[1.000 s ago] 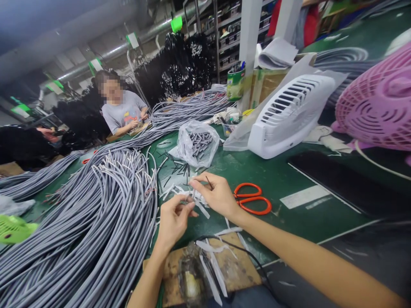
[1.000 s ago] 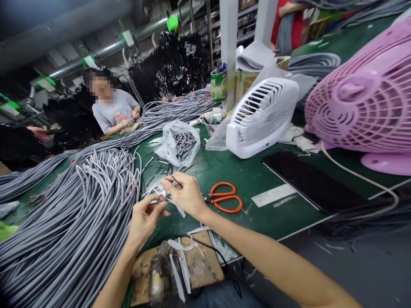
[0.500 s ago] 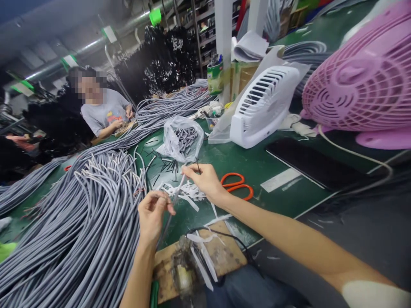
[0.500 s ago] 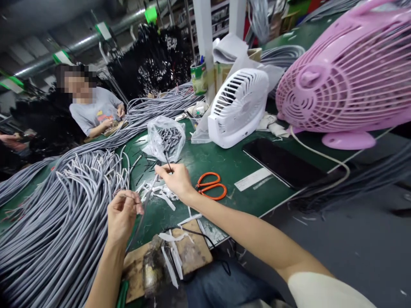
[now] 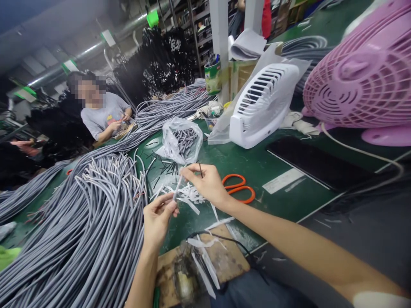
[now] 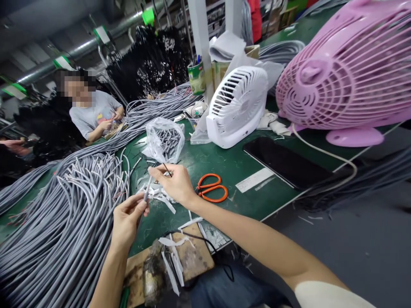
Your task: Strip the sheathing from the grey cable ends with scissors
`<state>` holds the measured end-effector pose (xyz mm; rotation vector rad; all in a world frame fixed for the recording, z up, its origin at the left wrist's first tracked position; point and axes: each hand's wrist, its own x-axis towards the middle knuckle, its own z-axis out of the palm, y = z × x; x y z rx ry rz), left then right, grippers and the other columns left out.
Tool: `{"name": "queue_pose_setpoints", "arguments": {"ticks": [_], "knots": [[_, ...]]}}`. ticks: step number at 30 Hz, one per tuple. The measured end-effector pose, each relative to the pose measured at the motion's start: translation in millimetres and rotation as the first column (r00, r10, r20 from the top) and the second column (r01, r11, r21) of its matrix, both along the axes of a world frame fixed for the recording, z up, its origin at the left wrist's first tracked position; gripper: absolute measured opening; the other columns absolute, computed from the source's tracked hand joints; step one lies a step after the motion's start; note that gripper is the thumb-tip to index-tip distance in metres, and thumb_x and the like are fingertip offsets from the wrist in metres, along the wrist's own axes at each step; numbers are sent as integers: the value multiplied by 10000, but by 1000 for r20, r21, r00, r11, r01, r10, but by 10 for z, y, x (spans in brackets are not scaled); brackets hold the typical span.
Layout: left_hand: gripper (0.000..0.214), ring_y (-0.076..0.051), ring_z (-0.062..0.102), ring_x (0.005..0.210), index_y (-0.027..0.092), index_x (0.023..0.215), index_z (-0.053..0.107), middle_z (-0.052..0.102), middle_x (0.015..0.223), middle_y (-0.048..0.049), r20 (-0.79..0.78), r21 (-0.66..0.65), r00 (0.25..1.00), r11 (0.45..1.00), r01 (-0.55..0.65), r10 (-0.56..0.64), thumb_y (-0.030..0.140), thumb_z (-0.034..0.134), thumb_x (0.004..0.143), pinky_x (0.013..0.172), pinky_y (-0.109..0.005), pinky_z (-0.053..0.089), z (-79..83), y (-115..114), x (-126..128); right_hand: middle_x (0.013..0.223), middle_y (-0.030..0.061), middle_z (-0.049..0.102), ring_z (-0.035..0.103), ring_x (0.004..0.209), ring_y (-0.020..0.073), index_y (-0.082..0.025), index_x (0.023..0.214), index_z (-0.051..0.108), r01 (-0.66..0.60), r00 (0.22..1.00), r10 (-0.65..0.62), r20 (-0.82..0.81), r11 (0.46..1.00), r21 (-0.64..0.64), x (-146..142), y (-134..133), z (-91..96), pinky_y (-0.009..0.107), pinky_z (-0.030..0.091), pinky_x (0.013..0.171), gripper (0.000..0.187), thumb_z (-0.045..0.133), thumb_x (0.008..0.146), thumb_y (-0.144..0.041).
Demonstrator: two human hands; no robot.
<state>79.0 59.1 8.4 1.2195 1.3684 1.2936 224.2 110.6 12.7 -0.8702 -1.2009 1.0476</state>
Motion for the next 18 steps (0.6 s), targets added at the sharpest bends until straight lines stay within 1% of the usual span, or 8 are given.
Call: {"name": "queue_pose_setpoints", "arguments": {"ticks": [3, 5, 7, 9, 12, 14, 16, 18], "knots": [[247, -75, 496, 410, 112, 759, 696, 616, 520, -1, 6, 53, 1000, 999, 8, -8, 304, 723, 607, 410, -186, 416, 13, -8, -25, 550, 2, 575, 472, 475, 83, -128, 694, 648, 19, 998, -19, -53, 1000, 0, 11, 9, 6, 189, 346, 440, 345, 519, 788, -433], [232, -77, 497, 406, 116, 751, 695, 600, 492, 9, -28, 89, 999, 996, -31, 33, 297, 722, 608, 402, -181, 411, 38, -19, -37, 548, -8, 561, 443, 450, 70, -134, 691, 627, 86, 995, -85, -49, 996, 37, 17, -22, 16, 182, 321, 414, 316, 514, 800, -408], [213, -88, 517, 414, 123, 726, 692, 599, 488, 13, -77, 147, 989, 983, -113, 125, 277, 731, 584, 402, -182, 421, 57, -33, -36, 536, -20, 540, 412, 424, 59, -143, 662, 598, 186, 982, -187, -6, 973, 137, 18, -81, 27, 180, 299, 397, 265, 524, 806, -352], [193, -103, 553, 448, 132, 703, 688, 627, 538, 2, -135, 219, 967, 958, -186, 218, 266, 734, 572, 423, -193, 448, 59, -46, -39, 518, -29, 524, 397, 411, 52, -150, 618, 577, 246, 958, -278, 65, 919, 308, 12, -148, 30, 180, 307, 406, 227, 547, 803, -279], [138, -125, 606, 553, 148, 683, 681, 648, 618, -8, -241, 342, 920, 914, -218, 310, 260, 715, 610, 504, -210, 493, 33, -61, -70, 554, -11, 578, 479, 466, 62, -150, 614, 603, 182, 916, -349, 196, 799, 573, -16, -212, 4, 175, 375, 475, 177, 590, 784, -194], [94, -125, 612, 606, 161, 694, 679, 638, 638, -3, -324, 431, 878, 881, -195, 353, 242, 697, 650, 535, -204, 495, 7, -70, -101, 627, 11, 631, 553, 537, 74, -147, 691, 647, 125, 884, -390, 259, 729, 673, -40, -220, -34, 170, 407, 531, 126, 587, 798, -174], [51, -113, 598, 610, 170, 713, 677, 624, 644, 4, -409, 509, 829, 849, -140, 382, 212, 678, 683, 527, -190, 479, -10, -79, -120, 676, 18, 657, 579, 555, 74, -144, 809, 675, 89, 841, -435, 321, 697, 712, -59, -210, -77, 169, 403, 540, 120, 565, 828, -187], [18, -98, 573, 579, 172, 720, 671, 613, 635, 12, -483, 568, 778, 820, -70, 401, 178, 661, 706, 515, -182, 461, -13, -90, -119, 676, 4, 662, 567, 522, 69, -155, 901, 679, 43, 789, -463, 405, 698, 715, -69, -194, -117, 180, 368, 505, 157, 542, 851, -213]]}}
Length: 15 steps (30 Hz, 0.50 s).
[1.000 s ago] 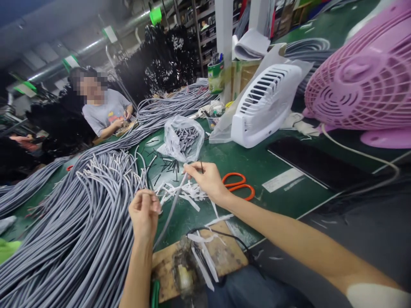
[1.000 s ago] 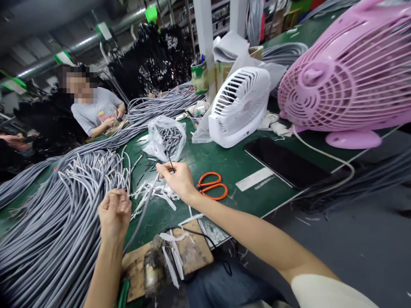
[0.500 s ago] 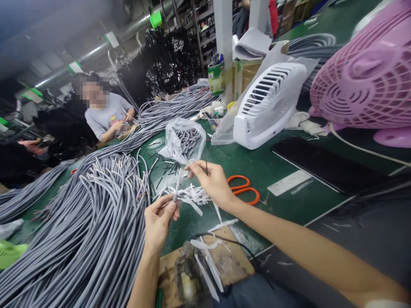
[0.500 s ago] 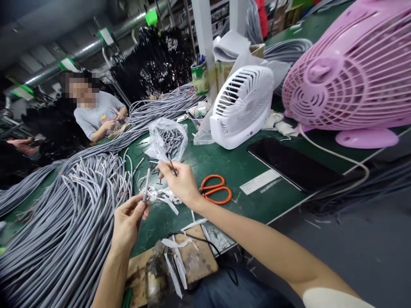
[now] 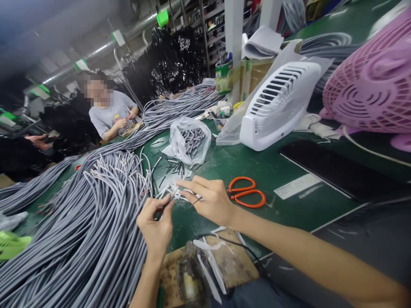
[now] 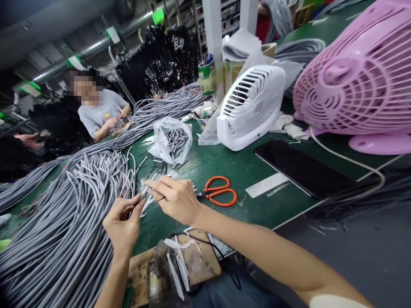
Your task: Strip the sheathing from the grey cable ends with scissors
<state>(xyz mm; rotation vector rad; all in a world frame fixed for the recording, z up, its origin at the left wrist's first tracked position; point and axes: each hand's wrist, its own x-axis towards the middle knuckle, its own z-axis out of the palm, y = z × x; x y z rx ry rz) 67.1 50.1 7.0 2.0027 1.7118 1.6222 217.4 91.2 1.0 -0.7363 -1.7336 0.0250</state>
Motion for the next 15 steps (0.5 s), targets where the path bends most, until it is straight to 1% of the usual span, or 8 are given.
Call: {"name": "queue_pose_setpoints", "arguments": {"ticks": [1, 3, 5, 7, 10, 13, 15], "knots": [[21, -91, 562, 562, 171, 718, 667, 607, 626, 15, -53, 25, 999, 1000, 5, -3, 159, 649, 716, 514, -180, 454, 3, -6, 7, 659, -7, 659, 553, 500, 67, -168, 906, 682, 10, 999, -10, 48, 1000, -5, 0, 8, -17, 190, 345, 485, 168, 529, 859, -221], [55, -80, 545, 536, 165, 706, 656, 595, 603, 21, -141, 66, 990, 998, 14, -5, 123, 629, 728, 517, -176, 442, 15, -19, 27, 587, -29, 633, 516, 462, 66, -189, 823, 690, 17, 993, -18, 120, 1000, 12, 8, 25, -41, 210, 298, 462, 195, 501, 867, -204], [83, -77, 535, 523, 161, 692, 647, 585, 586, 24, -202, 91, 979, 996, 20, -1, 98, 614, 734, 519, -175, 431, 28, -30, 46, 512, -37, 586, 481, 445, 70, -188, 710, 676, 14, 988, -28, 153, 996, 88, 23, 43, -54, 222, 266, 459, 255, 472, 859, -153], [92, -77, 526, 514, 161, 685, 642, 579, 581, 24, -240, 95, 971, 995, 23, 1, 92, 609, 736, 514, -178, 421, 37, -38, 61, 470, -32, 546, 451, 443, 79, -173, 653, 652, 24, 984, -59, 170, 979, 202, 42, 62, -57, 230, 249, 467, 285, 447, 837, -102], [97, -80, 501, 492, 169, 686, 642, 568, 575, 24, -256, 90, 967, 996, 29, -5, 98, 602, 739, 499, -187, 407, 49, -52, 80, 470, -20, 534, 430, 454, 88, -148, 671, 636, 33, 978, -101, 184, 939, 343, 72, 82, -51, 243, 233, 478, 264, 434, 821, -67], [103, -87, 476, 476, 180, 704, 652, 557, 568, 22, -252, 67, 968, 998, 17, 0, 102, 595, 739, 495, -198, 396, 60, -72, 102, 488, -16, 537, 445, 477, 88, -143, 711, 624, 3, 965, -117, 235, 900, 436, 91, 73, -44, 253, 231, 484, 222, 452, 838, -83], [102, -89, 461, 466, 183, 712, 663, 550, 563, 19, -246, 52, 969, 999, 4, 9, 109, 597, 733, 490, -203, 389, 67, -82, 113, 497, -14, 537, 453, 484, 93, -147, 729, 624, -27, 953, -121, 276, 879, 477, 83, 50, -45, 257, 243, 482, 223, 443, 850, -99]]}}
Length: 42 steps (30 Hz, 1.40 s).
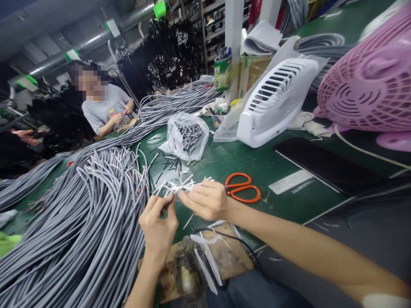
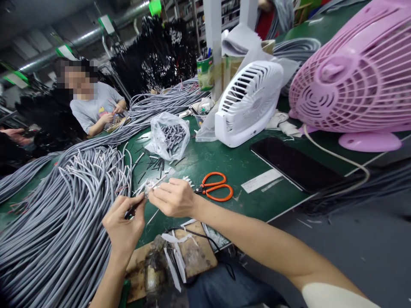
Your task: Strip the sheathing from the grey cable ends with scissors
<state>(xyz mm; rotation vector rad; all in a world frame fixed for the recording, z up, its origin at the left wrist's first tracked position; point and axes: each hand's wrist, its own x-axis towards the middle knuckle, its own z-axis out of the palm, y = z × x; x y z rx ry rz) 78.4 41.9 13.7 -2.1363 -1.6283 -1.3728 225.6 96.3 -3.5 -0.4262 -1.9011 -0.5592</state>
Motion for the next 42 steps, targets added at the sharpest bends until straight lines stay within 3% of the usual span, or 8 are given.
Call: {"name": "queue_pose_setpoints", "arguments": {"ticks": [6, 13, 20, 22, 26, 31, 37, 42], "knots": [[74, -106, 518, 495, 178, 753, 691, 587, 594, 0, 193, -100, 980, 994, -33, 52, 198, 631, 714, 502, -208, 416, 12, 9, -3, 542, 1, 575, 481, 478, 96, -157, 743, 625, -108, 971, 7, -238, 902, -417, -89, -65, -5, 240, 317, 484, 201, 456, 852, -153], [194, -82, 482, 488, 173, 817, 714, 534, 591, 18, 517, -281, 854, 954, 103, 60, 305, 665, 684, 431, -178, 361, 14, 51, -14, 653, 6, 550, 491, 548, 93, -154, 812, 649, -437, 848, -34, -529, 518, -735, -80, -28, 107, 195, 383, 502, 178, 590, 781, -319], [338, -8, 258, 363, 118, 703, 654, 387, 480, 71, 845, -364, 516, 857, 366, 139, 430, 717, 590, 342, -148, 181, 24, 113, 12, 560, -9, 564, 467, 501, 82, -138, 614, 612, -593, 802, 143, -580, 74, -802, -167, -16, 47, 183, 356, 463, 161, 570, 722, -249], [349, 2, 252, 360, 118, 675, 622, 405, 493, 66, 884, -357, 444, 828, 433, 150, 436, 728, 575, 347, -141, 168, 43, 108, 12, 516, -14, 539, 451, 478, 82, -140, 568, 585, -573, 820, 72, -568, 71, -817, -161, 18, 30, 184, 341, 446, 171, 553, 709, -230], [350, 6, 253, 360, 119, 644, 601, 407, 511, 57, 901, -346, 412, 798, 493, 137, 430, 739, 562, 352, -147, 155, 66, 89, 7, 532, -10, 524, 405, 468, 73, -138, 593, 585, -578, 755, -183, -630, 269, -770, -99, 78, 74, 178, 309, 422, 229, 542, 735, -312], [307, -21, 270, 388, 123, 600, 600, 345, 498, 61, 847, -369, 527, 791, 488, 70, 413, 695, 633, 356, -166, 180, -17, 81, 11, 568, -12, 553, 359, 434, 54, -143, 645, 632, -632, 769, 80, -634, 236, -738, -92, -9, 157, 175, 278, 395, 245, 618, 718, -376], [320, -29, 277, 383, 127, 551, 578, 362, 448, 54, 828, -425, 555, 736, 526, 81, 410, 655, 680, 336, -153, 186, -54, 80, 47, 520, -13, 478, 373, 468, 69, -144, 555, 564, -486, 797, -72, -600, 515, -706, -4, 37, 175, 193, 310, 449, 282, 514, 801, -273], [326, -40, 342, 397, 115, 675, 667, 464, 505, 20, 872, -405, 469, 742, 535, 138, 426, 709, 589, 302, -138, 187, 41, 83, 92, 586, 4, 567, 438, 468, 76, -137, 695, 641, -633, 738, -24, -674, 319, -705, -4, 52, 178, 187, 336, 424, 243, 542, 780, -342]]}}
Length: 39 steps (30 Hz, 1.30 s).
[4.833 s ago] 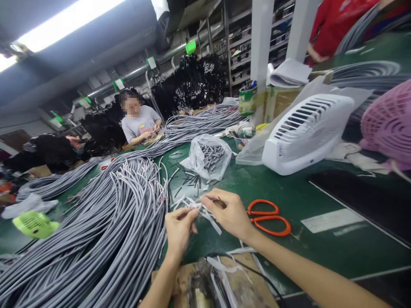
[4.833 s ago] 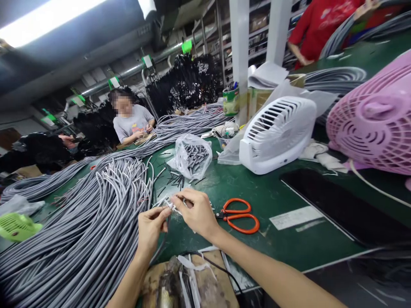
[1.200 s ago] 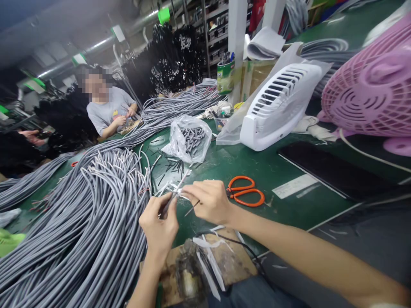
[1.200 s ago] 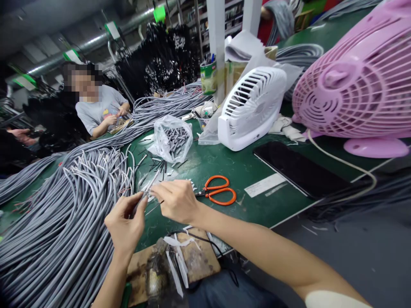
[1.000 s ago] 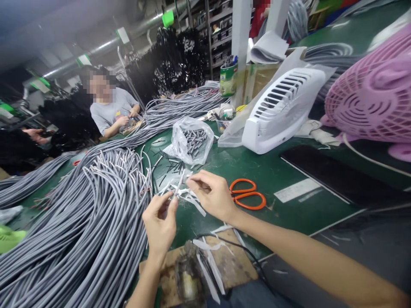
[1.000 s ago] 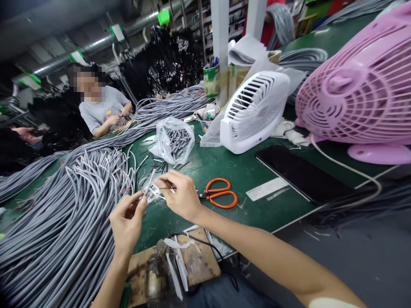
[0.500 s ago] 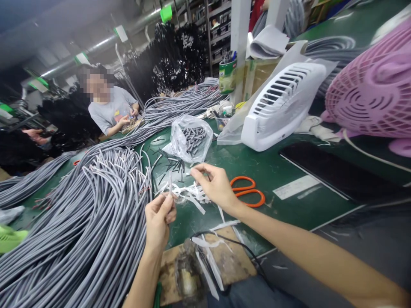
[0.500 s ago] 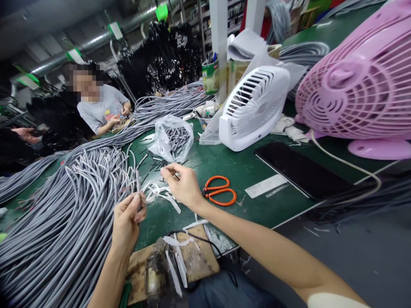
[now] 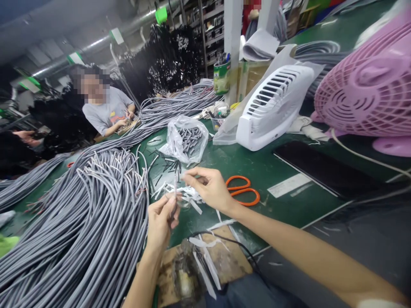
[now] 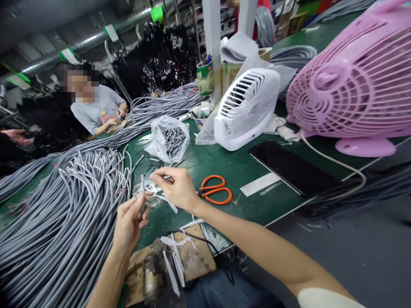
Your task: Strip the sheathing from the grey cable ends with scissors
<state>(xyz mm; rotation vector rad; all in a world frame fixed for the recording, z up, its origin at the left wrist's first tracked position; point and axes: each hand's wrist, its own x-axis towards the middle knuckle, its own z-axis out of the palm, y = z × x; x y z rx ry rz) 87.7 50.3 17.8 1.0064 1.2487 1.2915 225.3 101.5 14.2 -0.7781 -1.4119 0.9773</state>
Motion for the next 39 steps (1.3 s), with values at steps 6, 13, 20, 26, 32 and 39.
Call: {"name": "queue_pose_setpoints", "arguments": {"ticks": [6, 13, 20, 26, 32, 39], "knots": [[323, -40, 397, 382, 102, 653, 687, 566, 558, -21, 122, -87, 993, 996, 8, 2, 369, 762, 486, 300, -150, 233, 19, 9, 2, 655, 23, 624, 519, 544, 92, -141, 672, 650, -190, 982, 190, 19, 982, 17, -68, -48, -34, 187, 383, 473, 151, 596, 728, -271], [352, -21, 377, 359, 99, 618, 664, 565, 520, -11, 172, -125, 985, 992, 7, 15, 378, 795, 448, 299, -129, 206, 13, 8, 5, 640, 11, 597, 483, 513, 74, -138, 681, 621, -115, 991, 104, 82, 984, 133, -65, -46, -50, 174, 351, 450, 177, 542, 790, -253], [368, 0, 317, 327, 100, 556, 594, 529, 481, 10, 187, -159, 982, 986, 46, -15, 399, 791, 472, 300, -121, 146, -4, 4, 26, 582, 5, 540, 485, 526, 84, -148, 589, 573, -24, 948, -123, 293, 892, 451, -68, -113, -87, 195, 365, 513, 260, 494, 836, -162], [384, 15, 257, 285, 107, 536, 579, 490, 415, 35, 289, -163, 953, 977, 139, -88, 410, 797, 449, 298, -121, 114, 45, -26, -1, 596, 0, 524, 456, 522, 78, -149, 622, 578, -67, 976, -8, 218, 940, 336, -120, -109, -120, 187, 363, 502, 240, 477, 836, -189], [380, -23, 374, 284, 92, 638, 660, 574, 470, -4, 190, -122, 977, 985, 122, -98, 409, 792, 477, 268, -134, 210, 24, -37, 22, 540, -12, 503, 436, 497, 78, -146, 588, 558, -44, 998, 42, -38, 998, -50, -122, -9, -122, 188, 351, 466, 327, 491, 817, -368], [399, -73, 453, 264, 103, 526, 583, 532, 352, 7, 121, -113, 992, 993, -25, 39, 447, 780, 482, 280, -158, 360, -13, 5, 35, 653, 10, 546, 433, 497, 71, -137, 639, 591, -196, 978, 189, -91, 978, -68, -107, -113, -41, 204, 331, 446, 339, 616, 723, -465]]}}
